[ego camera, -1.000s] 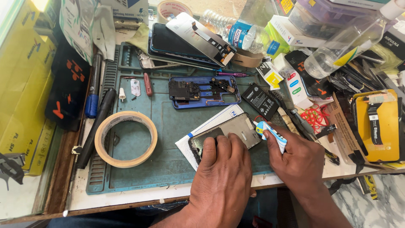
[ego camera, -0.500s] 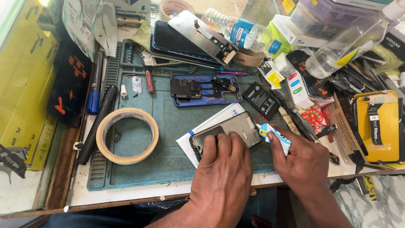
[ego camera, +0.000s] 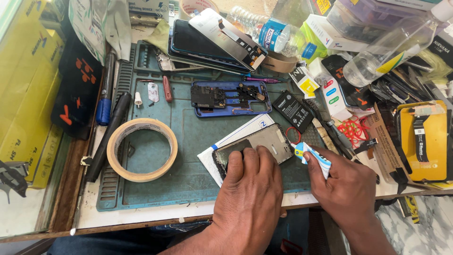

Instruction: The person applies adhesive from a tube along the edges of a disassembled smartphone screen. They then place the screen onto the phone's chassis, press it down, and inspect the alignment.

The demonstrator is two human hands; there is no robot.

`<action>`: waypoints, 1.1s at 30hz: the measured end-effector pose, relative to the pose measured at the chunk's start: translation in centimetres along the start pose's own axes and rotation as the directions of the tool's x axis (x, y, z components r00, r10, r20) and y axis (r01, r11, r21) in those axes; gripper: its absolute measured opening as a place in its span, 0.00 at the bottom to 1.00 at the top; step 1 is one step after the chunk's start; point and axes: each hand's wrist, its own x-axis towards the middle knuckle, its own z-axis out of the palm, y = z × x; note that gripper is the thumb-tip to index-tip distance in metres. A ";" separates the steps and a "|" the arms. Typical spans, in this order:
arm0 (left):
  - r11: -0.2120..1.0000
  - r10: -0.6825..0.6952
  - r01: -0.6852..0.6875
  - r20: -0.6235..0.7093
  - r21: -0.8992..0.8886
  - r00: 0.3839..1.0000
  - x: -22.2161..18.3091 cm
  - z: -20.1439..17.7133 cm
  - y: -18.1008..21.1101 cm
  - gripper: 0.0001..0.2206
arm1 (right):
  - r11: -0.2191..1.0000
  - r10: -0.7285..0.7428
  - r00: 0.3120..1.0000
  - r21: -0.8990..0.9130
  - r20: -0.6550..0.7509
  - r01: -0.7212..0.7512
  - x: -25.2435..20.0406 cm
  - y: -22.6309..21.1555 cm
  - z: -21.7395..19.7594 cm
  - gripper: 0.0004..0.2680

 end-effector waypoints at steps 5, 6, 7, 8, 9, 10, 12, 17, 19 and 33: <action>1.000 0.006 -0.006 -0.016 0.025 1.000 0.0 0.1 0.1 0.40 | 1.000 0.021 1.000 -0.009 0.023 -0.021 -0.2 0.2 -0.4 0.07; 0.999 0.007 -0.006 -0.029 0.036 1.000 0.0 0.1 0.1 0.40 | 1.000 0.018 0.999 -0.013 0.026 -0.017 -0.3 0.2 -0.4 0.07; 1.000 0.005 -0.004 -0.023 0.028 1.000 -0.1 0.1 0.1 0.39 | 1.000 0.009 1.000 -0.028 0.027 -0.008 -0.3 0.2 -0.5 0.07; 1.000 0.001 0.000 -0.016 0.021 1.000 -0.1 0.1 0.1 0.39 | 0.999 -0.001 1.000 -0.042 0.028 0.002 -0.3 0.2 -0.6 0.06; 1.000 -0.003 0.003 -0.010 0.013 1.000 -0.1 0.1 0.1 0.38 | 0.998 -0.011 1.000 -0.057 0.029 0.013 -0.3 0.2 -0.7 0.06; 1.000 -0.002 0.002 -0.006 0.014 1.000 -0.1 0.1 0.1 0.38 | 0.999 0.010 0.999 -0.047 0.044 -0.008 -0.3 0.1 -0.8 0.06; 1.000 0.001 -0.001 0.000 0.015 1.000 -0.1 0.1 0.2 0.38 | 0.998 0.050 0.996 -0.028 0.072 -0.049 -0.3 0.0 -1.0 0.07; 1.000 0.005 -0.005 0.016 0.003 1.000 -0.1 0.1 0.1 0.40 | 0.998 0.059 0.996 -0.023 0.070 -0.057 -0.4 -0.3 -1.3 0.07; 1.000 0.006 -0.007 0.012 0.009 1.000 -0.1 0.0 0.2 0.40 | 0.999 0.045 0.998 -0.002 0.054 -0.045 -0.5 -0.2 -1.3 0.07; 0.977 -0.085 0.075 -0.042 -0.198 0.996 -0.6 0.4 0.3 0.41 | 0.577 0.433 0.888 0.711 0.152 -0.403 -4.7 7.3 -0.2 0.10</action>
